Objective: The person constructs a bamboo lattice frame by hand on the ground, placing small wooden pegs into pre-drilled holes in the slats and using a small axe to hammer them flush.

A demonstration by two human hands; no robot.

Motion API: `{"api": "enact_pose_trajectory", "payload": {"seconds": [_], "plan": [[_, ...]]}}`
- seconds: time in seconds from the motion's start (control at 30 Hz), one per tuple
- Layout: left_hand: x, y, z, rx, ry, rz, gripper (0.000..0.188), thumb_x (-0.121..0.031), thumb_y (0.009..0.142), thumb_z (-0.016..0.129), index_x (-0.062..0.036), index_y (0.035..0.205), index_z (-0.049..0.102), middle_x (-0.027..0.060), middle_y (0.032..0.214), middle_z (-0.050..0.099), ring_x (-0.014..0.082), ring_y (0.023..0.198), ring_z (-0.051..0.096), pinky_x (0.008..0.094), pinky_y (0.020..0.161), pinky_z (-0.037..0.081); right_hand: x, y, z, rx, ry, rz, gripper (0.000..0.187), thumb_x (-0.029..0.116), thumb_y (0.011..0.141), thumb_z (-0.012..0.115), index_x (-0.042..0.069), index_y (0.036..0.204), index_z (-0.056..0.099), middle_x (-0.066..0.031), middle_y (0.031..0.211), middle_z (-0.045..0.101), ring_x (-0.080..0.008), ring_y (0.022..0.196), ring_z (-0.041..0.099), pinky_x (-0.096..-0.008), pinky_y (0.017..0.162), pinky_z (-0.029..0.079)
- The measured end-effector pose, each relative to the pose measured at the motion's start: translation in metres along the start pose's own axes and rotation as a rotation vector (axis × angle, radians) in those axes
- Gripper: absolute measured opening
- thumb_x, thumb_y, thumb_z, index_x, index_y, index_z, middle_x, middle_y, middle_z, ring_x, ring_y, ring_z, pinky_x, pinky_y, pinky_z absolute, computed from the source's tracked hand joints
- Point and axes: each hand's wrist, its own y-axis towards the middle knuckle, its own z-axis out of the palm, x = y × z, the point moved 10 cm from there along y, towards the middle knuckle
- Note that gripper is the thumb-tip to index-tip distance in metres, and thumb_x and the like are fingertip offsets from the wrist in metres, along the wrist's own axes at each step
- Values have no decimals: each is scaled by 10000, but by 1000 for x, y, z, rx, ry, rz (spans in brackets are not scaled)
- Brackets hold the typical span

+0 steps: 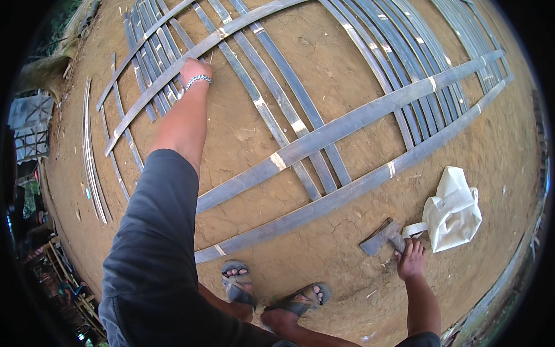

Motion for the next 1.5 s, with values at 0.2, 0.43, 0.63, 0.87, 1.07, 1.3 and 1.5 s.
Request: {"api": "enact_pose_trajectory", "payload": {"seconds": [0.2, 0.43, 0.63, 0.87, 1.07, 1.3, 1.5], "plan": [[11, -41, 15, 264, -25, -56, 272, -194, 798, 689, 3, 982, 726, 288, 1052, 719, 430, 1046, 693, 461, 896, 552, -4, -4, 1, -32, -59, 6, 642, 312, 882, 713, 48, 1385, 415, -215, 1327, 488, -417, 1246, 467, -542, 1062, 355], [43, -163, 22, 690, -138, -5, 563, -401, 740, 847, 51, 1031, 678, 247, 958, 720, 353, 947, 699, 384, 878, 540, -5, -6, 4, -35, -29, 11, 640, 319, 880, 713, 48, 1385, 428, -195, 1337, 493, -404, 1258, 463, -535, 1075, 350], [7, -112, 4, 263, -90, 162, 792, -404, 757, 851, 91, 1272, 508, 280, 1173, 675, 367, 1046, 692, 417, 919, 541, -4, -3, 3, -71, -28, 4, 642, 333, 879, 713, 45, 1386, 445, -189, 1332, 499, -396, 1251, 469, -521, 1069, 353], [22, -188, 32, 429, -183, 185, 749, -303, 776, 846, 118, 1260, 461, 296, 1073, 676, 370, 981, 697, 415, 863, 558, -2, -1, -4, -52, -62, 27, 616, 370, 896, 698, 66, 1377, 463, -163, 1318, 515, -364, 1238, 479, -501, 1052, 369], [27, -227, 43, 619, -278, 12, 782, -297, 753, 830, 127, 1280, 438, 344, 1171, 635, 431, 1102, 654, 424, 982, 508, -1, -5, -6, -43, -43, 51, 604, 373, 909, 684, 82, 1386, 456, -155, 1340, 505, -357, 1259, 470, -504, 1055, 371], [17, -254, 42, 652, -154, 62, 731, -256, 757, 780, 168, 1247, 443, 363, 1177, 633, 435, 1088, 660, 424, 938, 527, 1, -4, -8, -32, -39, 69, 585, 381, 929, 657, 100, 1398, 449, -147, 1359, 495, -347, 1277, 467, -494, 1066, 372], [-6, -260, 27, 868, -326, -70, 503, -213, 860, 700, 174, 1120, 510, 238, 841, 712, 261, 590, 721, 351, 524, 565, -3, -6, -6, -39, -25, 84, 573, 390, 947, 634, 107, 1409, 448, -157, 1367, 500, -359, 1268, 478, -496, 1060, 378]]}}
